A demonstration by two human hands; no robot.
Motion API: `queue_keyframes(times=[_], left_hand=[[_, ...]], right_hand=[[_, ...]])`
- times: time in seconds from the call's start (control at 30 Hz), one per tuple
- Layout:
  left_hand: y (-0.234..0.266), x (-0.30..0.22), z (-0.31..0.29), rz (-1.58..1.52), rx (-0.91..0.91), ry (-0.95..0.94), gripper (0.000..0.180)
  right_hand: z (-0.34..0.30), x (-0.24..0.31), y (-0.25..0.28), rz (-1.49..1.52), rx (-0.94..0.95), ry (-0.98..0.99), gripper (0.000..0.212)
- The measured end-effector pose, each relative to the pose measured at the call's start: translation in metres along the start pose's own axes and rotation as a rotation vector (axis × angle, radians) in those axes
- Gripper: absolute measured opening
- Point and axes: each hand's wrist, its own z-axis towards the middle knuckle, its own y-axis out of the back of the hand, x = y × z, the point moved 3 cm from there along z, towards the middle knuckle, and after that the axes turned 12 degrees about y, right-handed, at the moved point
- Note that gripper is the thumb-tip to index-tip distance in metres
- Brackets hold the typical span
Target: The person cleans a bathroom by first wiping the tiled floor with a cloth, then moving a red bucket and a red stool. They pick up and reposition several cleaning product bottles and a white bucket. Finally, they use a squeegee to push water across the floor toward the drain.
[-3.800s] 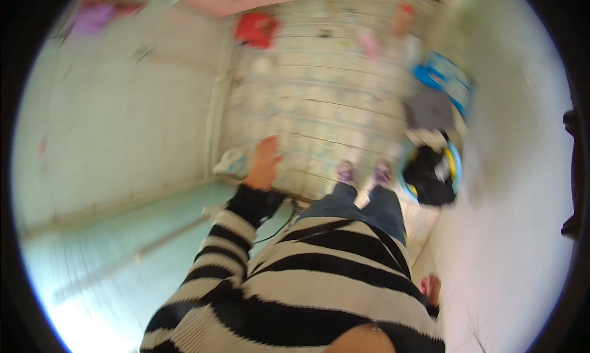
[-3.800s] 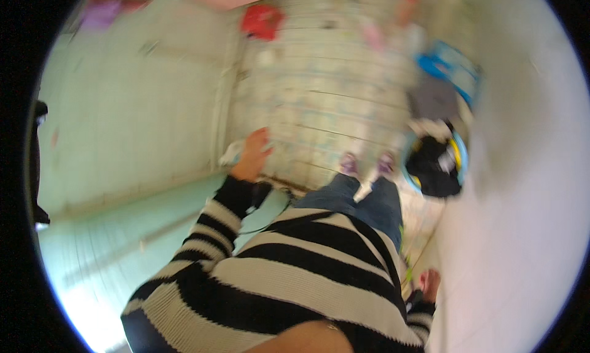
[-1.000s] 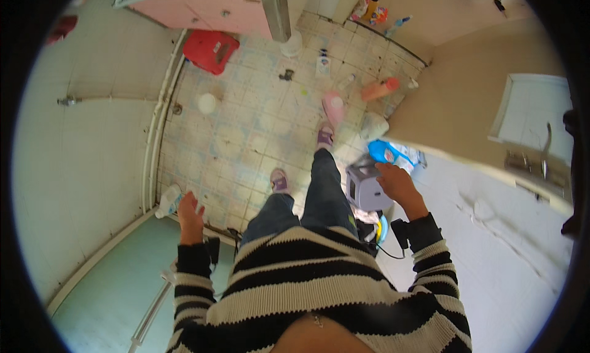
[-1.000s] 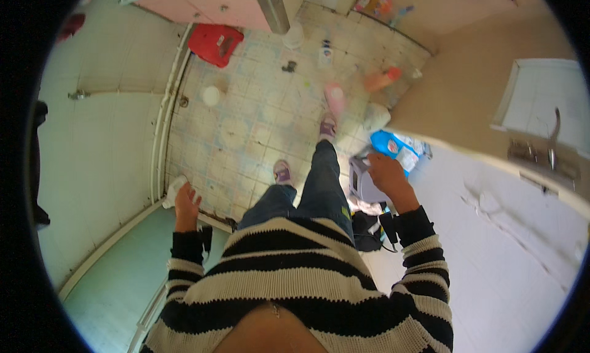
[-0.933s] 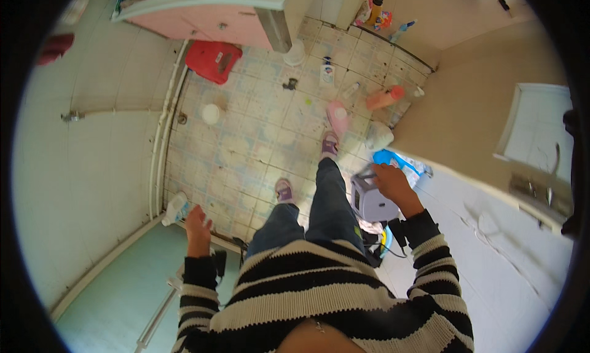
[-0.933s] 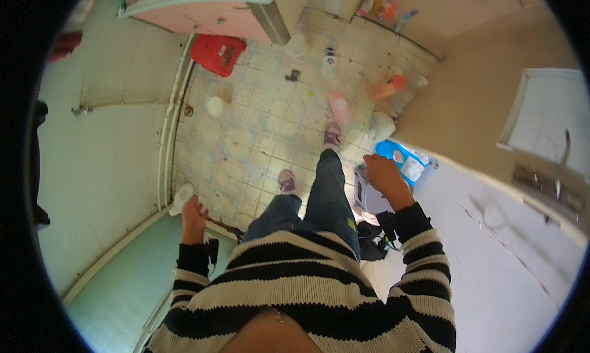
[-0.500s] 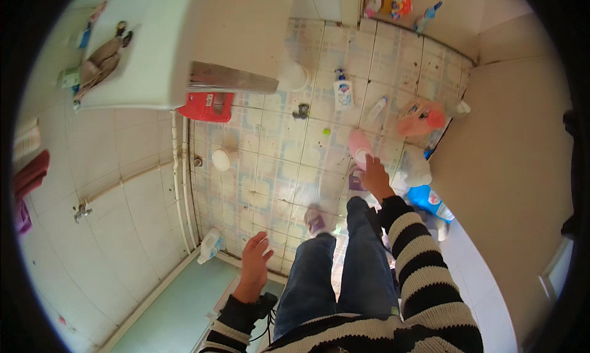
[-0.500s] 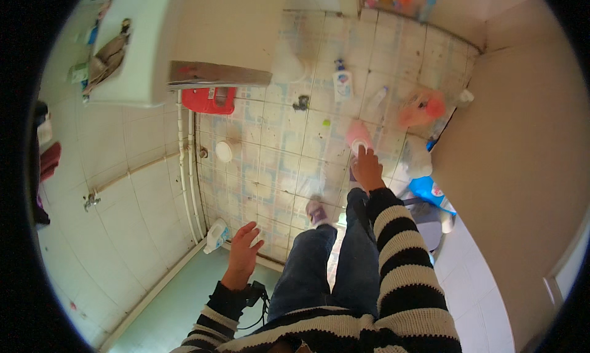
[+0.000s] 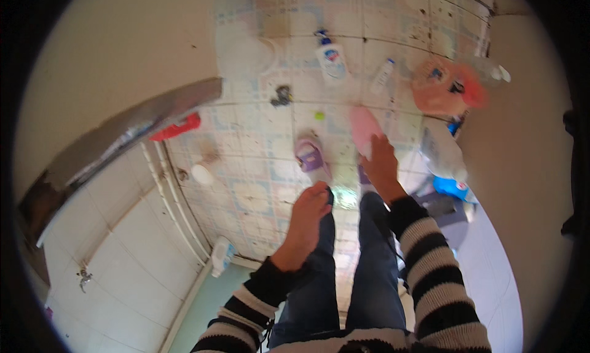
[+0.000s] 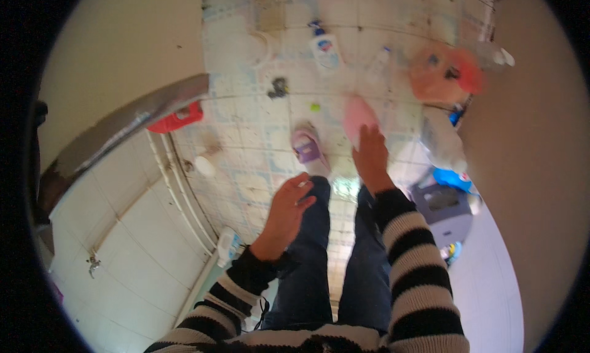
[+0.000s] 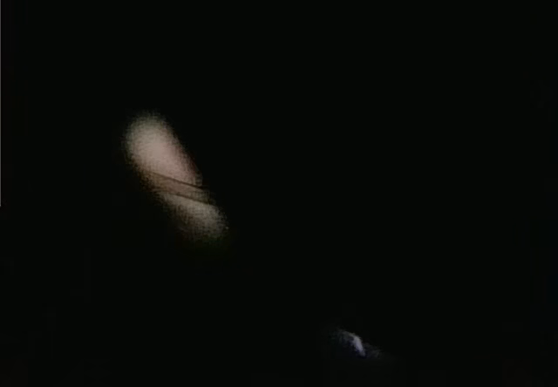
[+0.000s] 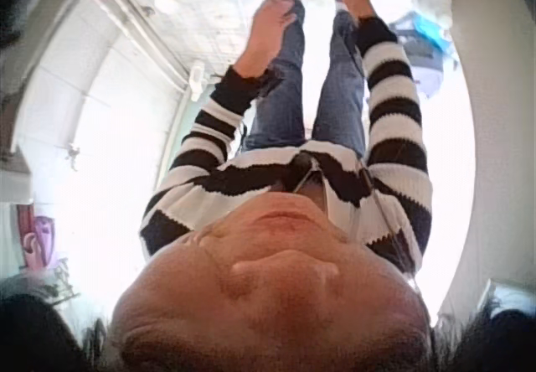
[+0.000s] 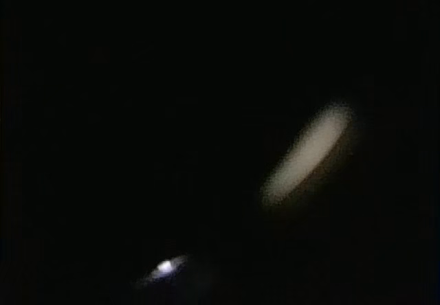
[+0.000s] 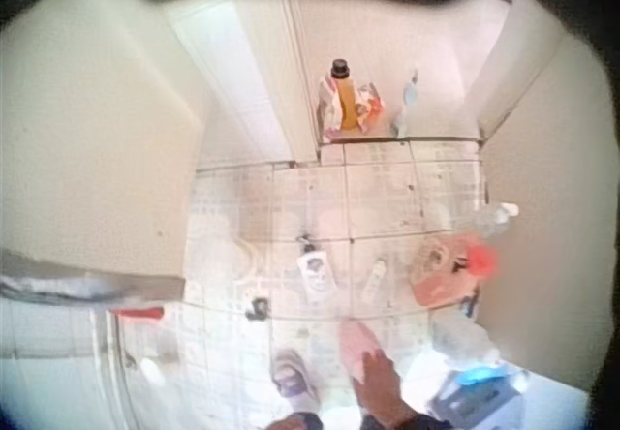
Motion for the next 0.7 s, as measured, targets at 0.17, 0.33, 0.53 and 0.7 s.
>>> queue_keyframes(times=[0.17, 0.33, 0.53, 0.7], left_hand=[[0.003, -0.045, 0.023, 0.091, -0.004, -0.014, 0.037], [0.028, -0.084, 0.034, 0.208, -0.056, -0.088, 0.036], [0.038, -0.118, 0.045, 0.340, -0.104, -0.123, 0.036], [0.059, -0.148, 0.103, 0.519, -0.211, -0.322, 0.042]], right_hand=[[-0.004, -0.027, 0.007, 0.198, -0.127, -0.015, 0.059], [0.003, -0.042, 0.036, 0.358, -0.182, -0.116, 0.054], [0.019, -0.022, 0.062, 0.231, -0.110, -0.114, 0.055], [0.030, -0.025, 0.079, -0.011, -0.118, 0.051, 0.061]])
